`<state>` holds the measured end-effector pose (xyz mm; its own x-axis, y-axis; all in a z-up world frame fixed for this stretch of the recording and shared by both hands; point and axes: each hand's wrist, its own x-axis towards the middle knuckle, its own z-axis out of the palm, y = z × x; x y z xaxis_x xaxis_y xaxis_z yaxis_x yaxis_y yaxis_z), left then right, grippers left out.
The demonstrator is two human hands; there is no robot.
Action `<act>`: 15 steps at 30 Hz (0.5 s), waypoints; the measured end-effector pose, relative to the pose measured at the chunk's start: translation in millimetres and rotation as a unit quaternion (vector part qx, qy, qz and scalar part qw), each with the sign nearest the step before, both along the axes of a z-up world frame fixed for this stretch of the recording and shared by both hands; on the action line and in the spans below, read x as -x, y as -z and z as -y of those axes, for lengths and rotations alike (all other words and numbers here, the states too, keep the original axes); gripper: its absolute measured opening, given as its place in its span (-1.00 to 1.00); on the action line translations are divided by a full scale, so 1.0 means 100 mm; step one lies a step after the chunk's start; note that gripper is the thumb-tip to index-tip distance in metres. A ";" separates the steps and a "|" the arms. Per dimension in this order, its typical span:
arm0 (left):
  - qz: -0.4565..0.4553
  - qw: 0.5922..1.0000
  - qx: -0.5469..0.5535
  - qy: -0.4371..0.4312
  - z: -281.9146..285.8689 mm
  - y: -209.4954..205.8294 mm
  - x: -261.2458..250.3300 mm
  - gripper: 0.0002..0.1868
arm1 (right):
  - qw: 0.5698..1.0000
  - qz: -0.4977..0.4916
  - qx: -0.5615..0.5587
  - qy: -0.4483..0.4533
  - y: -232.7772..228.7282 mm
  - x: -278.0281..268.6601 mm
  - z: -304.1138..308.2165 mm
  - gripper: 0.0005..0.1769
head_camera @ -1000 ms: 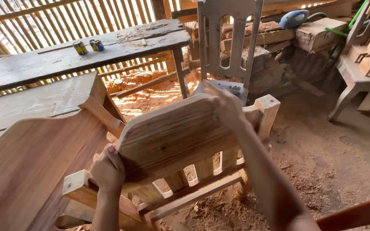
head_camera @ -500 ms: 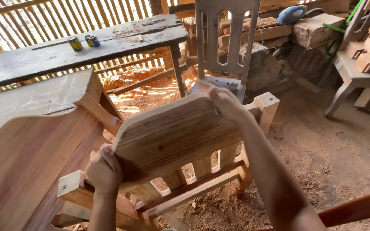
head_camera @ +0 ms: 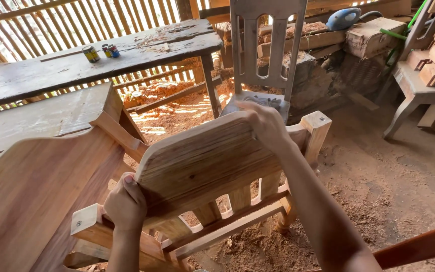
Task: Sanding the wooden backrest of a chair using a piece of sandpaper.
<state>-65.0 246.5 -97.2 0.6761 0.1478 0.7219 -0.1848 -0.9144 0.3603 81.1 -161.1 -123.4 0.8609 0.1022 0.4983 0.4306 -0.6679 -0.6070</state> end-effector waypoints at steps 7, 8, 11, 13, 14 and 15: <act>0.018 0.999 -0.001 -0.035 0.04 0.03 -0.06 -0.42 | 0.939 0.183 -0.097 0.275 -0.18 0.43 -0.31 0.01; 0.022 0.999 -0.001 -0.035 0.06 0.00 -0.08 -0.42 | 0.938 0.186 -0.098 0.275 -0.34 0.39 -0.59 0.01; 0.042 0.999 0.017 -0.010 0.06 -0.03 -0.14 -0.42 | 0.902 0.308 -0.079 0.294 -0.73 0.46 -1.35 -0.13; 0.023 1.000 0.001 -0.010 0.00 0.01 -0.17 -0.42 | 0.926 0.168 0.169 0.294 -0.88 0.70 -1.72 -0.14; 0.025 1.000 0.002 -0.009 -0.03 0.02 -0.20 -0.42 | 0.925 0.170 0.170 0.295 -0.83 0.61 -1.69 -0.14; 0.020 1.000 -0.005 -0.002 -0.05 0.04 -0.22 -0.42 | 0.906 0.278 0.204 0.244 -0.77 0.52 -1.66 -0.15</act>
